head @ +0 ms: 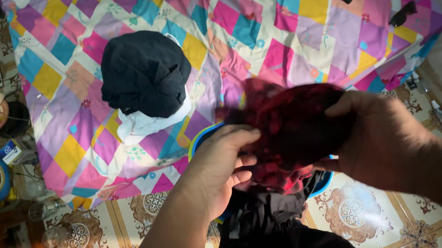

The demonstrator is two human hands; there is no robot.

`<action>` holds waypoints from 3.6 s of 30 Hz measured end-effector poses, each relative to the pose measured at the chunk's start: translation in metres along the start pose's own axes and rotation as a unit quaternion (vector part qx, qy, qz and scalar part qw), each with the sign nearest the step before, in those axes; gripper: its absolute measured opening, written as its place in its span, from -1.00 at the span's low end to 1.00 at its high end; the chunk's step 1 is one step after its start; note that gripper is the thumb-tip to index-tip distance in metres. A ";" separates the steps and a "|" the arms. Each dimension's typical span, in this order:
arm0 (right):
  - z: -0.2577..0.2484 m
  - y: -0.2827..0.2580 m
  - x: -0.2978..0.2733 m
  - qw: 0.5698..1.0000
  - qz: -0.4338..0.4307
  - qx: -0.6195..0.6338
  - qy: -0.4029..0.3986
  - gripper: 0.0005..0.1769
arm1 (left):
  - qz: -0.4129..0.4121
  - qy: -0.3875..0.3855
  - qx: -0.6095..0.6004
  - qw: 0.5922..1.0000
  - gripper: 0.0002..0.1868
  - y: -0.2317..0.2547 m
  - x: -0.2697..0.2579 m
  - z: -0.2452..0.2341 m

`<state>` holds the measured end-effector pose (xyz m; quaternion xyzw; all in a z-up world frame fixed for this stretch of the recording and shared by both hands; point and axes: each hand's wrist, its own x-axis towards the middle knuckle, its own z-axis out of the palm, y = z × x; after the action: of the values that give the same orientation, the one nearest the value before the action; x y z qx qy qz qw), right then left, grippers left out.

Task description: The person removes various garments from a blue laundry basket and places them onto a nearby bed. The person handles shirts, pants, and other clothing items one by one, unfolding them slightly before setting them down on the bed surface.

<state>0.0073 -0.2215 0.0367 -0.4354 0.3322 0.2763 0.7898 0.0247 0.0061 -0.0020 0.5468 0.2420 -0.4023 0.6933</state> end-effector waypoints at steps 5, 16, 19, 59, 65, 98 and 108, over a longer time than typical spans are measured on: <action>0.011 -0.023 -0.013 0.963 0.023 0.120 -0.239 -0.41 | -0.004 0.016 0.037 0.999 -0.31 0.011 -0.015 0.014; 0.009 -0.015 -0.001 0.997 0.036 -0.050 -0.055 -0.47 | 0.102 -0.160 -0.288 0.939 -0.49 0.021 -0.024 0.022; -0.001 -0.013 0.004 0.992 0.054 -0.103 0.048 -0.48 | 0.112 -0.236 -0.289 0.921 -0.56 0.020 -0.021 0.013; -0.052 0.036 0.015 0.923 0.135 -0.340 0.121 -0.54 | 0.100 0.005 0.495 0.863 -0.71 -0.123 0.046 -0.025; -0.080 0.071 0.025 0.885 0.212 -0.389 0.144 -0.62 | 0.007 -0.030 0.544 0.839 -0.70 -0.179 0.063 -0.011; -0.067 0.058 0.015 0.887 0.099 -0.444 0.075 -0.51 | 0.123 -0.227 -0.223 0.940 -0.60 -0.027 0.019 0.053; -0.009 -0.036 -0.021 0.967 -0.062 0.036 -0.244 -0.61 | 0.199 -0.118 0.136 0.963 -0.05 -0.019 0.005 0.015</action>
<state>0.0181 -0.2494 0.0672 -0.3454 0.1113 0.3124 0.8779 0.0104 -0.0107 -0.0122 0.6215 -0.0122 -0.3470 0.7023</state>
